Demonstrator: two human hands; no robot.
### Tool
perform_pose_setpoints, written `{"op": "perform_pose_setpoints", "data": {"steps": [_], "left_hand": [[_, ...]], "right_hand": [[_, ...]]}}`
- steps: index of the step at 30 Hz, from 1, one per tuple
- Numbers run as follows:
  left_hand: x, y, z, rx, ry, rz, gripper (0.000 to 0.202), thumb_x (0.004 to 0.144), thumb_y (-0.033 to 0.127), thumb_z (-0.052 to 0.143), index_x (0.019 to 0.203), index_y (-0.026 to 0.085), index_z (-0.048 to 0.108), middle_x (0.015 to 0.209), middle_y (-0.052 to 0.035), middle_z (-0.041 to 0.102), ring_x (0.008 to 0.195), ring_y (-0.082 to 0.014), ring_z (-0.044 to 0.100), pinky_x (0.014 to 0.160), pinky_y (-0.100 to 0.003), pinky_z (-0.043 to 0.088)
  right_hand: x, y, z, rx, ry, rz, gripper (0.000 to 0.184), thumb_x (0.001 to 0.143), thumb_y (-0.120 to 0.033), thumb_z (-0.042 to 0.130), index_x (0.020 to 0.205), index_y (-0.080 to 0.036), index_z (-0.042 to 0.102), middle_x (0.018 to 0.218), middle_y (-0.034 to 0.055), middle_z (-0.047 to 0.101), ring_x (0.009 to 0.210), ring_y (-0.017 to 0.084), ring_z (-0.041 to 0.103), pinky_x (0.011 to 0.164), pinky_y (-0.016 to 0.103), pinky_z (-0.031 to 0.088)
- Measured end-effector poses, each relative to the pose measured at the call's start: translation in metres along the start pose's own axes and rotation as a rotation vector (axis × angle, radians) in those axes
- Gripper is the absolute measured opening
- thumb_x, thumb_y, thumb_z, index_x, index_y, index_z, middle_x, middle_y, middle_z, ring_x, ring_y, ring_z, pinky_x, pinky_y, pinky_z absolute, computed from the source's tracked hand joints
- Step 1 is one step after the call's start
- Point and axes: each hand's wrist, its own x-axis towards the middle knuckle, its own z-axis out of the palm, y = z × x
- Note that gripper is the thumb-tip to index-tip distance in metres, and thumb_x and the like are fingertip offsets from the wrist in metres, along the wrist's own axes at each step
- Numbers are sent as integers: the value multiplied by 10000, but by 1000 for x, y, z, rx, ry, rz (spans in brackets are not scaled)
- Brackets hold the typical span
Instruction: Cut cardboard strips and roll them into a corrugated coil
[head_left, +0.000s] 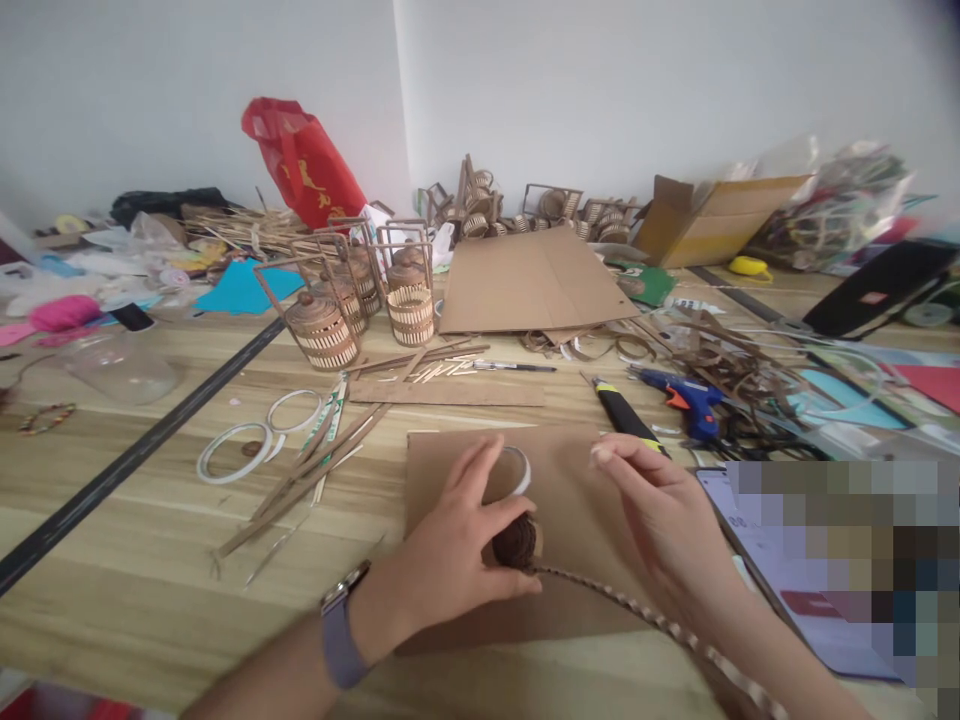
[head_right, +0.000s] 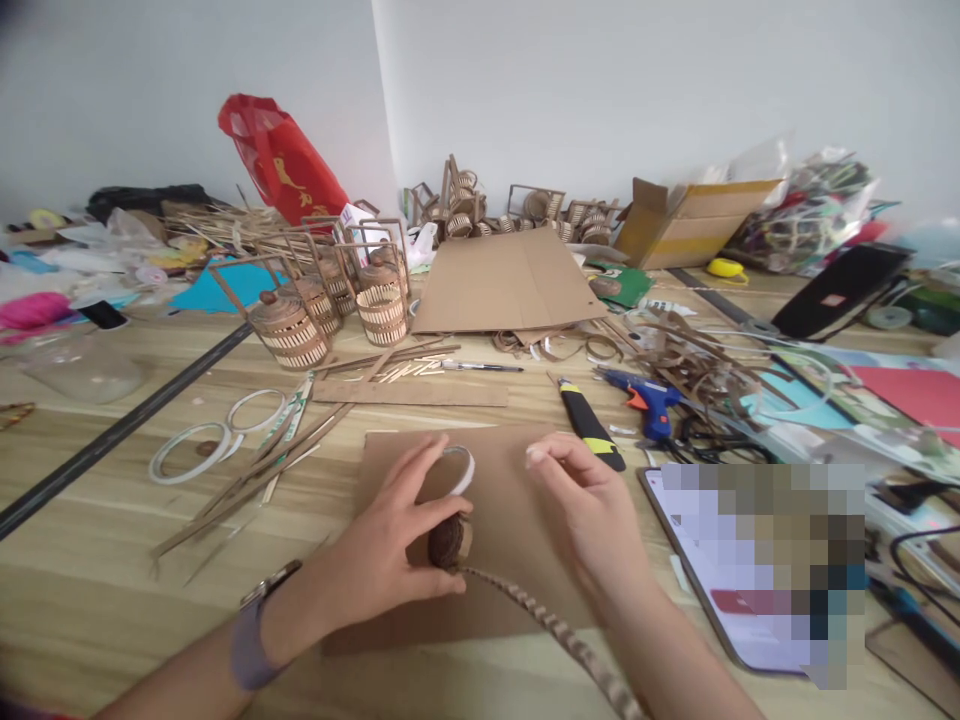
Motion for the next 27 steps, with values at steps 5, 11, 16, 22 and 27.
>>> {"op": "perform_pose_setpoints", "data": {"steps": [5, 11, 16, 22, 27], "left_hand": [[2, 0, 1, -4, 101, 44, 516, 790, 511, 727, 1194, 211, 614, 1470, -159, 402, 1380, -374, 280, 1107, -579, 315], [1, 6, 4, -223, 130, 84, 467, 830, 342, 743, 1227, 227, 526, 1201, -74, 642, 1108, -231, 582, 964, -366, 476], [-1, 4, 7, -272, 180, 91, 429, 824, 295, 756, 1175, 245, 516, 1197, -47, 650, 1088, -212, 601, 941, -332, 473], [0, 6, 5, -263, 151, 101, 402, 826, 320, 753, 1155, 246, 532, 1177, -34, 664, 1063, -203, 610, 928, -311, 469], [-1, 8, 4, -248, 163, 125, 392, 833, 298, 746, 1159, 234, 539, 1198, -39, 660, 1097, -192, 598, 963, -295, 452]], "right_hand": [[-20, -14, 16, 277, -252, 131, 339, 721, -535, 749, 673, -225, 619, 750, 18, 562, 687, 181, 543, 620, 309, 476], [-33, -15, 22, 563, -404, 403, 286, 650, -477, 832, 725, -243, 685, 769, 8, 584, 706, 176, 550, 664, 309, 486], [-37, -13, 24, 658, -436, 524, 243, 642, -409, 850, 746, -241, 709, 820, 16, 622, 757, 182, 588, 698, 303, 499], [-39, -13, 28, 745, -452, 610, 243, 639, -369, 857, 777, -227, 716, 837, 25, 654, 779, 189, 615, 730, 304, 505], [-39, -17, 27, 837, -460, 688, 249, 626, -309, 878, 796, -206, 728, 823, 8, 663, 751, 139, 595, 725, 249, 466]]}}
